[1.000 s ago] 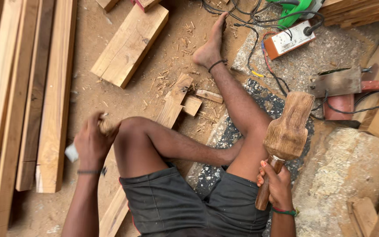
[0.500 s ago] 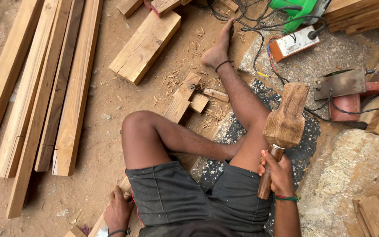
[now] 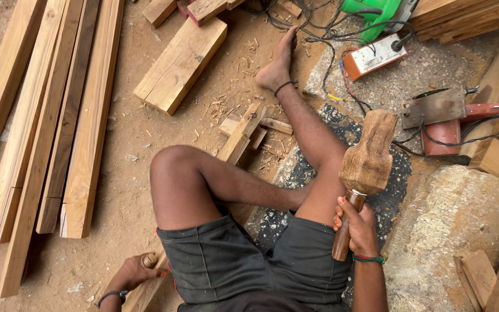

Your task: The person sits on the ground and uses a wooden mallet and a chisel to carve a small cylindrical piece of wood. They repeatedly strike the chisel to shape the wood, occasionally adjusting the piece and clearing away wood shavings.

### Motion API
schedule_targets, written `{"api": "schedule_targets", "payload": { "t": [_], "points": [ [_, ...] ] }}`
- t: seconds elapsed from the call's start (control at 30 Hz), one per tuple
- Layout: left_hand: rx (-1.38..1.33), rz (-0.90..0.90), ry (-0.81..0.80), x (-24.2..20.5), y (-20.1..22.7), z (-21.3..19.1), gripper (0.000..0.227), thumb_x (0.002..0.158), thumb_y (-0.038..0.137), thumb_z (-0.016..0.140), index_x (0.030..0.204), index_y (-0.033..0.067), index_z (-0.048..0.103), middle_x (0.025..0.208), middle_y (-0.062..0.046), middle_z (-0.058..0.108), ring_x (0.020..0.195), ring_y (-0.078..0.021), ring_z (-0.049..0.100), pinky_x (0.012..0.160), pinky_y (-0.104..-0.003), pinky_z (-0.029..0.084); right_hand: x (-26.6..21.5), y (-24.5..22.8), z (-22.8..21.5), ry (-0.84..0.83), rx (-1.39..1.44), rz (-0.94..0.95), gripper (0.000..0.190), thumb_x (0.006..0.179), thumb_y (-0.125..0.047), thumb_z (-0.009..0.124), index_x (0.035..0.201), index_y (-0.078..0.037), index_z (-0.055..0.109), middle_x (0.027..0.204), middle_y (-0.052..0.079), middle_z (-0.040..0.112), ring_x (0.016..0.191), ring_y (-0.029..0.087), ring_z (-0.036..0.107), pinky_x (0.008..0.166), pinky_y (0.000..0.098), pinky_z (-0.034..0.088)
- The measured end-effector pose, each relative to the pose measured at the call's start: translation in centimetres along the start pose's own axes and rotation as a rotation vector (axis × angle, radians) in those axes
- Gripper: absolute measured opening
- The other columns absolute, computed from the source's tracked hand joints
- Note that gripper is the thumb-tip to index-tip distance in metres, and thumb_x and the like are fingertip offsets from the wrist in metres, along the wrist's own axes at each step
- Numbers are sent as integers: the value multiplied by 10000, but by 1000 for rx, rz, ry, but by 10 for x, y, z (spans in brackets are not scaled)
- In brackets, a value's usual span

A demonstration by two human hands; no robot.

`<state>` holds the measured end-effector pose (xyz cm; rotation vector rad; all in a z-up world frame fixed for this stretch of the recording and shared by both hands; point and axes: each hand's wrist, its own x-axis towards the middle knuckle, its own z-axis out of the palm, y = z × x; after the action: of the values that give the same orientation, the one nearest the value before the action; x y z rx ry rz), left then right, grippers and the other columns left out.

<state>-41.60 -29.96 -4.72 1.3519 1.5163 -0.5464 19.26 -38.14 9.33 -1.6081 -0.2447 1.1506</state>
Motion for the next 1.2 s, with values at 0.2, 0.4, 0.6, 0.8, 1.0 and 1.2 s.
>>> {"api": "schedule_targets", "payload": {
  "t": [0.2,0.4,0.6,0.8,1.0,1.2],
  "points": [
    [-104,-107,-113,13,-16,-7,747,596,495,967,1134,29,740,864,-145,771,774,-229,692,731,-388,587,2,-6,1,14,-9,11,224,937,-221,699,1008,-66,553,708,41,567,498,127,560,438,295,481],
    [-160,-175,-36,3,-22,-5,891,605,470,956,1381,160,645,891,-91,786,682,-205,666,665,-371,582,-1,-5,1,21,12,21,227,959,-209,697,978,-34,553,705,53,566,495,142,551,438,302,473],
    [-129,-224,-66,0,-34,-24,704,683,497,902,1293,168,775,838,-112,780,665,-184,657,648,-347,565,3,-7,-4,45,36,43,189,947,-185,684,996,-61,550,695,45,555,490,136,546,436,295,466],
    [93,-222,54,-10,3,-78,618,712,543,863,1228,212,781,879,-91,820,825,-182,770,788,-334,610,-2,-8,-4,35,50,49,180,971,-186,670,974,-44,558,706,51,560,505,139,554,456,302,484],
    [-29,469,947,-72,108,-225,654,858,202,885,1366,46,504,1042,-84,707,1099,-173,685,1026,-355,577,5,-12,-4,74,-1,71,163,980,-174,658,993,-48,557,723,63,568,511,154,562,468,306,482],
    [-576,1128,627,-66,287,-270,480,1056,54,736,1451,67,463,1269,-51,642,1171,-176,667,1065,-350,607,4,-4,-3,115,21,52,170,984,-174,658,1021,-39,560,731,71,566,525,160,566,464,313,482]
  ]
}}
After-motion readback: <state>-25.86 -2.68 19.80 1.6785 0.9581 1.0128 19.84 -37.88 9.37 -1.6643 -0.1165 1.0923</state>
